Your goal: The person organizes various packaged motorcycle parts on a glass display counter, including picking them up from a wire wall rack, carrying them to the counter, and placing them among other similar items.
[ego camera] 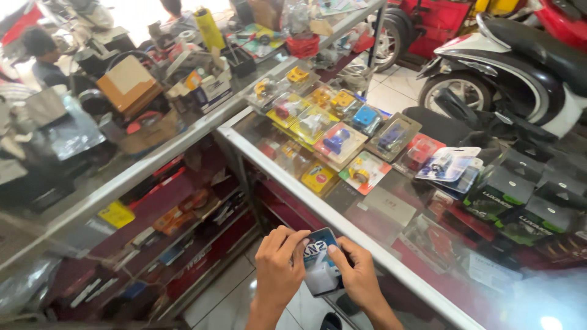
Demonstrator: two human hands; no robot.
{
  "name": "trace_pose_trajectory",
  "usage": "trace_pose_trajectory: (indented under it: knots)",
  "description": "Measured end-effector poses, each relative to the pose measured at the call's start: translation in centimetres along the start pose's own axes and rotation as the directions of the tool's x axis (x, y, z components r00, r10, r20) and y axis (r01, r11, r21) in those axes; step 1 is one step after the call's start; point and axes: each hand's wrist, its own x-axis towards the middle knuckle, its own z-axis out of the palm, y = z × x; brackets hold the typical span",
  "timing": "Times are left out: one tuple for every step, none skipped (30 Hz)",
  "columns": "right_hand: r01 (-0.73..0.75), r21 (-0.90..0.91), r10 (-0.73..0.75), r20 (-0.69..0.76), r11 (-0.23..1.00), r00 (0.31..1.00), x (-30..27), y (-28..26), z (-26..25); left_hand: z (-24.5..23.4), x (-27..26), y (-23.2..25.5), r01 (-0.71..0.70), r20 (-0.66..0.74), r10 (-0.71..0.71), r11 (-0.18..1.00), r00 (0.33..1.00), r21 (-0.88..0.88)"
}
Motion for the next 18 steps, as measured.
trace_pose_trajectory:
  knots:
    - [-0.002, -0.021, 0.002, -0.024, 1.000, 1.000, 0.4, -0.2, -0.2, 0.5, 0.6, -0.1, -0.020, -0.005, 0.020, 1.000, 1.000, -0.003]
    - [-0.003, -0.043, 0.001, -0.048, 0.999, 0.999, 0.7, -0.3, -0.5, 1.2, 1.3, -0.1, -0.042, -0.011, 0.042, 0.999, 0.999, -0.008]
    - [-0.004, -0.065, -0.001, -0.072, 0.998, 0.997, 0.9, -0.5, -0.8, 1.8, 1.8, -0.1, -0.058, -0.012, 0.058, 0.998, 0.998, -0.023]
    - [0.028, -0.057, -0.033, -0.087, 0.998, 0.996, 1.1, -0.6, -1.1, 2.3, 2.1, -0.1, -0.074, -0.014, 0.074, 0.997, 0.997, -0.038]
    - [0.060, -0.049, -0.065, -0.102, 0.997, 0.993, 1.2, -0.6, -1.4, 2.8, 2.5, -0.1, -0.090, -0.015, 0.089, 0.994, 0.996, -0.054]
    - [0.090, -0.041, -0.094, -0.117, 0.995, 0.989, 1.4, -0.5, -1.7, 3.3, 2.8, 0.0, -0.106, -0.012, 0.106, 0.991, 0.994, -0.082]
    - [0.093, -0.070, -0.102, -0.137, 0.993, 0.985, 1.4, -0.5, -2.0, 3.8, 3.2, 0.0, -0.122, -0.008, 0.122, 0.986, 0.992, -0.110]
    - [0.099, -0.099, -0.114, -0.157, 0.990, 0.981, 1.6, -0.6, -2.5, 4.2, 3.8, 0.0, -0.141, -0.007, 0.142, 0.980, 0.990, -0.138]
    - [0.104, -0.127, -0.126, -0.177, 0.986, 0.976, 1.7, -0.6, -2.8, 4.6, 4.1, 0.2, -0.163, -0.005, 0.164, 0.974, 0.986, -0.155]
    - [0.120, -0.159, -0.153, -0.216, 0.980, 0.964, 1.9, -0.6, -3.0, 4.9, 4.4, 0.4, -0.185, -0.002, 0.188, 0.967, 0.982, -0.173]
    - [0.134, -0.192, -0.181, -0.253, 0.972, 0.950, 2.2, -0.5, -3.1, 5.2, 4.8, 0.5, -0.207, -0.001, 0.211, 0.959, 0.978, -0.191]
    - [0.146, -0.228, -0.210, -0.289, 0.963, 0.934, 2.4, -0.4, -3.4, 5.7, 5.1, 0.5, -0.231, 0.003, 0.236, 0.951, 0.972, -0.206]
    - [0.132, -0.234, -0.204, -0.316, 0.963, 0.927, 2.5, -0.3, -3.6, 6.1, 5.5, 0.4, -0.254, 0.005, 0.261, 0.942, 0.965, -0.221]
    - [0.120, -0.239, -0.199, -0.342, 0.964, 0.919, 2.6, -0.3, -3.8, 6.5, 5.9, 0.3, -0.277, 0.007, 0.287, 0.932, 0.958, -0.235]
    - [0.107, -0.243, -0.194, -0.367, 0.964, 0.910, 2.7, -0.3, -4.0, 6.9, 6.2, 0.3, -0.284, 0.011, 0.298, 0.921, 0.955, -0.266]
    - [0.148, -0.225, -0.225, -0.372, 0.963, 0.901, 3.0, -0.4, -4.2, 7.4, 6.7, 0.3, -0.296, 0.010, 0.313, 0.909, 0.950, -0.294]
    - [0.189, -0.208, -0.257, -0.376, 0.960, 0.890, 3.3, -0.5, -4.2, 7.9, 7.2, 0.2, -0.307, 0.009, 0.328, 0.895, 0.945, -0.323]
    - [0.224, -0.191, -0.283, -0.381, 0.956, 0.880, 3.4, -0.7, -4.3, 8.3, 7.7, 0.0, -0.305, 0.030, 0.337, 0.885, 0.941, -0.350]
